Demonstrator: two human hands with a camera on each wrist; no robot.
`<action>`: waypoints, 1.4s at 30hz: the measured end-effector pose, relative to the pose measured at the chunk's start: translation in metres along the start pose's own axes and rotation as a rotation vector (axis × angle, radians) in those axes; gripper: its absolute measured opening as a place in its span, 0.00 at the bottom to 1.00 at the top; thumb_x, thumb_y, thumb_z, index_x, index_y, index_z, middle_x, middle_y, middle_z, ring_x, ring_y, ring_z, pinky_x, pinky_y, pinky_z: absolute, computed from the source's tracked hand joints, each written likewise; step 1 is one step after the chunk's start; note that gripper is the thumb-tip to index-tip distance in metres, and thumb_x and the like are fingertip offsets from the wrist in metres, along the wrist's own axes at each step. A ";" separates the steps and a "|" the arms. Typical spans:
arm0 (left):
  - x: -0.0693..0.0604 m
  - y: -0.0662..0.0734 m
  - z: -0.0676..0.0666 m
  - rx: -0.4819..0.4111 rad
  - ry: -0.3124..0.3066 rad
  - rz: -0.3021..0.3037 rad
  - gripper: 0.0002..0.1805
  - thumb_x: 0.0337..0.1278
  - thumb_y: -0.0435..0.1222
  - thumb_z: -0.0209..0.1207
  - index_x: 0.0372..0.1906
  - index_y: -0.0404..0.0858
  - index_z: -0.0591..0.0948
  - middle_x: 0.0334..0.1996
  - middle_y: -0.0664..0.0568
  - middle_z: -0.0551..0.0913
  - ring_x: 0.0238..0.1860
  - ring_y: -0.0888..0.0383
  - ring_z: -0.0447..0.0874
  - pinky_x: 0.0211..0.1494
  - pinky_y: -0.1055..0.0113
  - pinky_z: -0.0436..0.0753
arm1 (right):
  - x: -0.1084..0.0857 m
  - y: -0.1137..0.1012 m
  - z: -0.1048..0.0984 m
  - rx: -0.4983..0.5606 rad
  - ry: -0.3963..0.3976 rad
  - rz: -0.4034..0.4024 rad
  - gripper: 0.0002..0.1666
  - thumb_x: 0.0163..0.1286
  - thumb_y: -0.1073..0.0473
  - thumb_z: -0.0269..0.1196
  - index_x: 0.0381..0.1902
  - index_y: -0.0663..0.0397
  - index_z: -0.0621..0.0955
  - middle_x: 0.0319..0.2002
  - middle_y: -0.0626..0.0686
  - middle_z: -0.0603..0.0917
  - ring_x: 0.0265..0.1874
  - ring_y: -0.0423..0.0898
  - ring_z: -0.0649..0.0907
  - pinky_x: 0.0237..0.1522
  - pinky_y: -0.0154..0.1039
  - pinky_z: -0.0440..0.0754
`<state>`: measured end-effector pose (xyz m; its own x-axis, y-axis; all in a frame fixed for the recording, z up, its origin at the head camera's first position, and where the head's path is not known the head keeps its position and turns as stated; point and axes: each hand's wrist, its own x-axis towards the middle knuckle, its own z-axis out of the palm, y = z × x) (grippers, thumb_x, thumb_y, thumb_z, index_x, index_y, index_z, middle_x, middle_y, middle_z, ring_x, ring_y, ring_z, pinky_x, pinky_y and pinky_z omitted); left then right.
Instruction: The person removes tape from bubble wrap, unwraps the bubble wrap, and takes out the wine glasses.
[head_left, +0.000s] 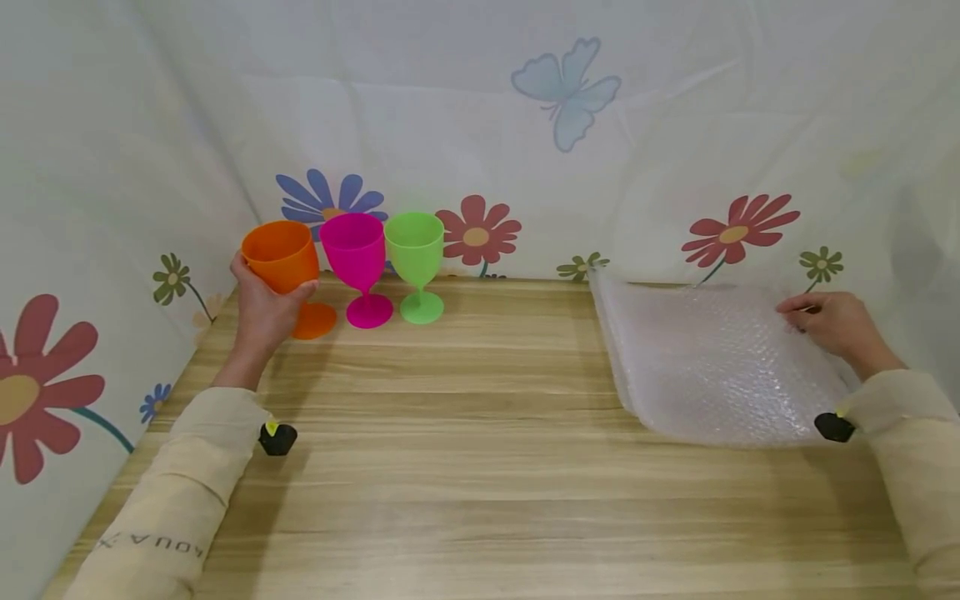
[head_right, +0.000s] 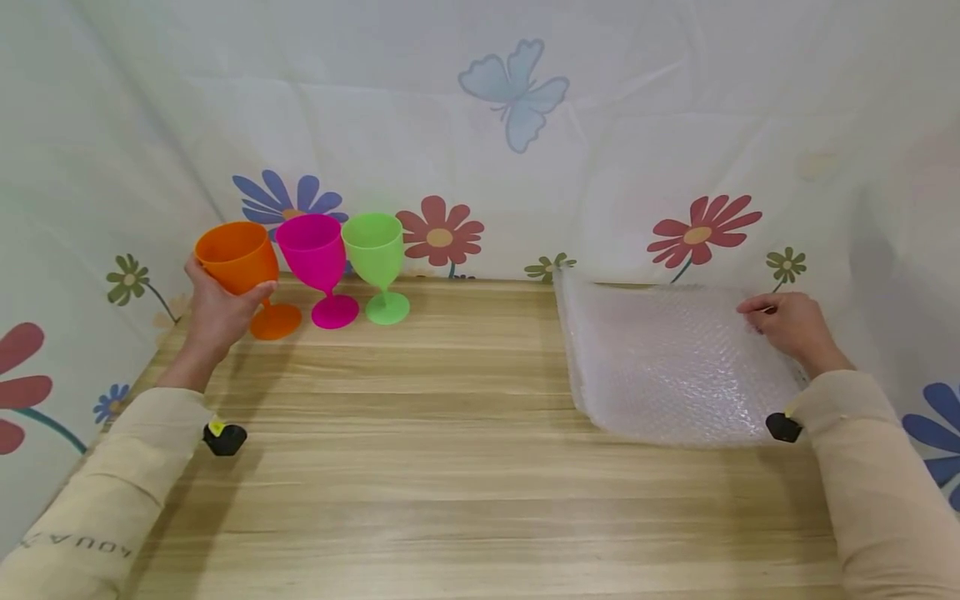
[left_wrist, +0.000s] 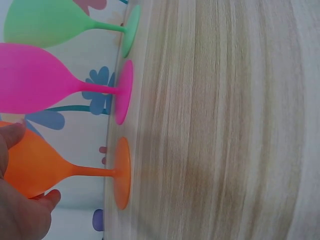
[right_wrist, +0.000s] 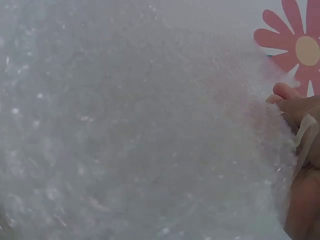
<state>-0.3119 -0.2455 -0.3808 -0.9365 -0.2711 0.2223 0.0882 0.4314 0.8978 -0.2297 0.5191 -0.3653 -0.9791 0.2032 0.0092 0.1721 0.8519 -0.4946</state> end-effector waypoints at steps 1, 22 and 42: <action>0.000 0.000 0.000 0.000 0.000 0.000 0.55 0.65 0.40 0.67 0.80 0.42 0.38 0.74 0.39 0.60 0.73 0.43 0.61 0.77 0.51 0.62 | -0.001 0.000 0.001 0.001 -0.004 0.005 0.18 0.77 0.62 0.60 0.55 0.74 0.81 0.45 0.71 0.83 0.38 0.59 0.76 0.27 0.37 0.77; -0.001 -0.001 0.000 -0.006 0.001 0.013 0.55 0.64 0.39 0.68 0.79 0.42 0.39 0.74 0.40 0.60 0.73 0.43 0.61 0.77 0.51 0.63 | 0.004 -0.007 0.002 -0.381 -0.131 -0.198 0.16 0.70 0.72 0.64 0.51 0.81 0.78 0.45 0.78 0.81 0.43 0.71 0.80 0.52 0.70 0.77; -0.002 0.001 0.000 -0.007 0.009 0.016 0.55 0.63 0.38 0.69 0.79 0.42 0.40 0.75 0.40 0.59 0.74 0.44 0.61 0.78 0.53 0.62 | 0.000 -0.009 0.001 -0.448 -0.200 -0.156 0.34 0.66 0.51 0.73 0.56 0.76 0.80 0.56 0.80 0.75 0.57 0.79 0.70 0.59 0.76 0.67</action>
<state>-0.3098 -0.2444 -0.3806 -0.9320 -0.2716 0.2401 0.1056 0.4301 0.8966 -0.2309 0.5113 -0.3618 -0.9909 -0.0021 -0.1349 0.0087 0.9968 -0.0796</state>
